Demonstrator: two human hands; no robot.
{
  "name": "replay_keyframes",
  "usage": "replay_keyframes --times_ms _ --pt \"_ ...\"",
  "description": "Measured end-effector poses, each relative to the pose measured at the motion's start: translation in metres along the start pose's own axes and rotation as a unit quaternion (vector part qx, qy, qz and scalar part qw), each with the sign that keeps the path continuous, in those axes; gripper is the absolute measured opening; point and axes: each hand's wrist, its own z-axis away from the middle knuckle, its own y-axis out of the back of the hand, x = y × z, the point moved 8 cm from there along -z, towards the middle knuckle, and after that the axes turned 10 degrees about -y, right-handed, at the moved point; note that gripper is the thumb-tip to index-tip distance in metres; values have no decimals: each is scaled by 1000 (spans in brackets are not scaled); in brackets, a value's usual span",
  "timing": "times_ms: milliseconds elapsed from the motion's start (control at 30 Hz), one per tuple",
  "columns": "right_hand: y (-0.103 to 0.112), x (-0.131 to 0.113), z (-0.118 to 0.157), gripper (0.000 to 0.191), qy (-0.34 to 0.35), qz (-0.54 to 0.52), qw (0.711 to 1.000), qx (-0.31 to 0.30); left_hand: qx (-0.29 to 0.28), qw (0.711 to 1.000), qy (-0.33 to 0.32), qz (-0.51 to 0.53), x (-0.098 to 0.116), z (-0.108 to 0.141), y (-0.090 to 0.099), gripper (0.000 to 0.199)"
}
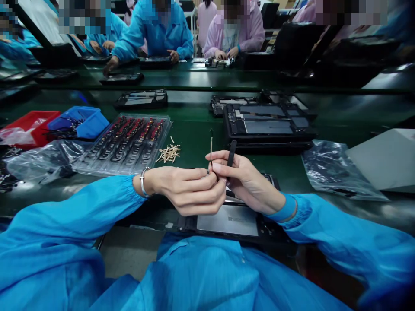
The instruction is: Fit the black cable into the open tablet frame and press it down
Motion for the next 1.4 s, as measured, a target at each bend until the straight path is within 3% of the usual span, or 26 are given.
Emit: replay_keyframes --times_ms 133,300,400,500,600,700,833,1000,1200,1400 --pt "-4 2 1 21 -3 36 999 -30 9 1000 -15 23 3 -2 1 24" --pt "-7 3 4 25 -10 97 994 -39 14 997 -7 70 4 -2 1 23" --pt "-8 -8 5 29 50 148 987 -30 14 994 24 103 4 3 3 17" --pt "-6 -25 8 31 147 208 967 2 29 983 159 91 -10 11 7 18" --pt "-4 -35 11 29 224 269 936 33 -6 930 358 86 -32 28 -1 13" --pt "-2 -37 14 23 257 290 920 47 -71 894 431 103 -40 33 -13 16" --pt "-2 -39 19 18 282 315 903 75 -109 880 444 126 -41 32 -18 15" --pt "-5 -46 27 12 322 375 861 119 -178 900 395 46 -37 22 -15 13" --pt "1 -48 20 15 303 369 868 135 -155 918 364 22 -38 9 -13 9" --pt "-4 -47 24 13 334 423 831 138 -202 906 370 30 -40 14 -19 14"
